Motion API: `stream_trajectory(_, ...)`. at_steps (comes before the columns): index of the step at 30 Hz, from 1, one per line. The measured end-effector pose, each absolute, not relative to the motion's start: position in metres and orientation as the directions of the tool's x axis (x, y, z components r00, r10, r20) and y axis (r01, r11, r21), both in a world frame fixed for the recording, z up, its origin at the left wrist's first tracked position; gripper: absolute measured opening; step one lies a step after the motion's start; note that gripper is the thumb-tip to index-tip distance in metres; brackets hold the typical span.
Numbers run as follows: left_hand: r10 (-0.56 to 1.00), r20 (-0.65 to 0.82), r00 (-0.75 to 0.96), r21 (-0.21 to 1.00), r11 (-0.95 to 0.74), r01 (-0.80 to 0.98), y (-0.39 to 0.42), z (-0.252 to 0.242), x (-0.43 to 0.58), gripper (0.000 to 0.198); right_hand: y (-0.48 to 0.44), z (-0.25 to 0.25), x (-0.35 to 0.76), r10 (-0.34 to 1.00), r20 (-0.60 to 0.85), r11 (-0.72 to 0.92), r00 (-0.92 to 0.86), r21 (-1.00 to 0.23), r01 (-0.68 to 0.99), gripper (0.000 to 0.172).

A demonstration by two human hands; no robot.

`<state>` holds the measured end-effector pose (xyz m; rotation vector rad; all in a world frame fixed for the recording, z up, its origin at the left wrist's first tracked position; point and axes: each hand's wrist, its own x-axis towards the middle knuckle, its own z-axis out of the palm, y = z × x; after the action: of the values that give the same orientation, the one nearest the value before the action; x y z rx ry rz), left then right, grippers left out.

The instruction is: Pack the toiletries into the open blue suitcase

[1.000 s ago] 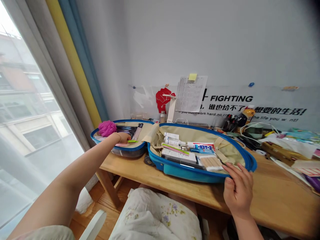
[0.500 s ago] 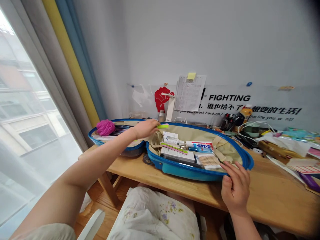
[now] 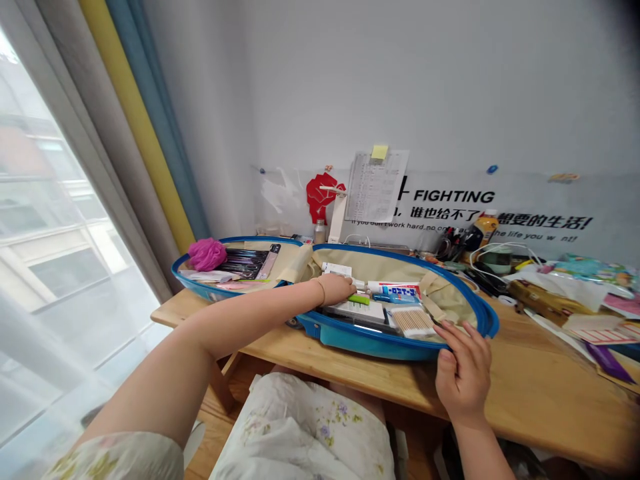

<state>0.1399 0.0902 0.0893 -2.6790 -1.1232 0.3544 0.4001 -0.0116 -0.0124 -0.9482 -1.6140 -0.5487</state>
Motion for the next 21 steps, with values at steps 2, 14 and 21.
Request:
stream_trajectory(2, 0.738, -0.125, 0.663, -0.285, -0.667, 0.689, 0.094, 0.087, 0.138, 0.031, -0.012, -0.012, 0.4, 0.293, 0.955, 0.571, -0.039, -0.142, 0.808, 0.029)
stream_trajectory(14, 0.724, -0.114, 0.68, -0.134, -0.689, 0.712, 0.087, 0.089, 0.121, 0.044, -0.012, -0.012, 0.399, 0.269, 0.962, 0.575, -0.055, -0.114, 0.81, 0.03)
stream_trajectory(21, 0.867, 0.302, 0.396, 0.044, -0.428, 0.903, 0.105, 0.141, 0.043, 0.04, -0.011, -0.012, 0.4, 0.301, 0.953, 0.566, -0.041, -0.144, 0.812, 0.03)
